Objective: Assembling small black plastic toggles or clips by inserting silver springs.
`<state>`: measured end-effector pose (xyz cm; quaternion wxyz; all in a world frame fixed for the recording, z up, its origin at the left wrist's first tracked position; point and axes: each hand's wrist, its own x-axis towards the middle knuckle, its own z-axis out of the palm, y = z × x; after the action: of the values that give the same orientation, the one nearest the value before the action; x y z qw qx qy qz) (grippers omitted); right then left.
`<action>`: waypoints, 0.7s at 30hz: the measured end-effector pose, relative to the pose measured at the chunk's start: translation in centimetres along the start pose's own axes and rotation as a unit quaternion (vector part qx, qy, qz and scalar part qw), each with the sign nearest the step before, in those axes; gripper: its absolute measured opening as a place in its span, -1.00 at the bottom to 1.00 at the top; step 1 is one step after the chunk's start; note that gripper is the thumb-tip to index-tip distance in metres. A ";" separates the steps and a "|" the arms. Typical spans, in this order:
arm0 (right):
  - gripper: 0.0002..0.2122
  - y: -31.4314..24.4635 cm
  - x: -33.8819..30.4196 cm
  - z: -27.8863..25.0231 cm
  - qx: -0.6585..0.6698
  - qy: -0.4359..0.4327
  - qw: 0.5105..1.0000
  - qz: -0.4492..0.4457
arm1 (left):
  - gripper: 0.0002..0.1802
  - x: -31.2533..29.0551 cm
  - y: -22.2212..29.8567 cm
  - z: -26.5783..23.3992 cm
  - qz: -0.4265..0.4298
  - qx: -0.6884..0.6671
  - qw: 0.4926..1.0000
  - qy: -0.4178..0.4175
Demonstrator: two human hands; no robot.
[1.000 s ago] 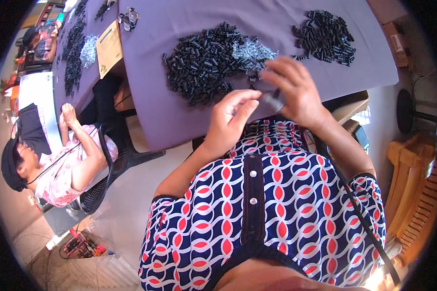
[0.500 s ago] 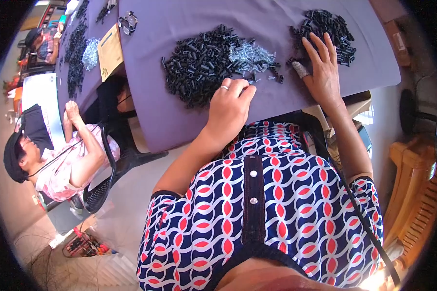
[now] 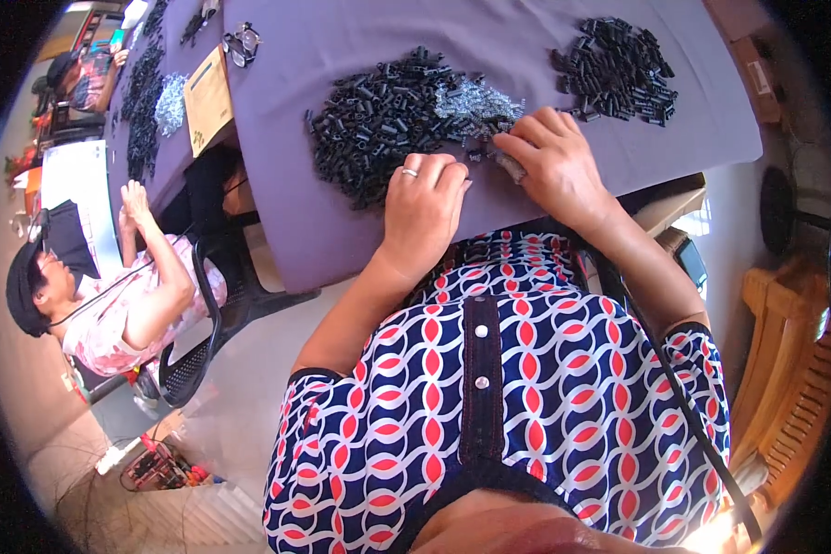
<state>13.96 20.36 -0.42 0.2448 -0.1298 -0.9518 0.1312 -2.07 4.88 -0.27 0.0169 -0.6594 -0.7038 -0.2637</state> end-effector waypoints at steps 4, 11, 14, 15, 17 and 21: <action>-0.56 -0.2 1.0 1.3 -0.001 -0.070 0.997 -0.007 | -0.84 -0.2 -0.1 -0.5 -0.002 -0.082 0.995 0.057; -0.58 0.2 0.7 -0.6 0.045 0.024 0.998 0.033 | -0.83 -2.6 0.5 -1.8 -0.103 -0.235 0.965 0.056; -0.60 0.6 -0.6 -1.7 0.018 -0.031 0.998 0.060 | -0.80 -3.4 0.1 -1.5 -0.090 -0.223 0.969 0.064; -0.61 0.4 -0.9 -2.0 0.015 -0.039 0.997 0.069 | -0.79 -3.5 0.0 -1.5 -0.086 -0.217 0.971 0.058; -0.62 0.2 -1.0 -2.2 0.011 -0.047 0.996 0.079 | -0.78 -3.5 0.0 -1.2 -0.082 -0.212 0.973 0.052; -0.68 -0.3 -0.4 -0.2 0.056 -0.019 0.996 0.072 | -0.80 -3.0 0.0 -0.7 -0.052 -0.193 0.979 0.031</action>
<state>14.35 19.97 -0.31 0.2235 -0.1819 -0.9356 0.2039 -1.88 1.85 -0.78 -0.1025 -0.6040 -0.6722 -0.4158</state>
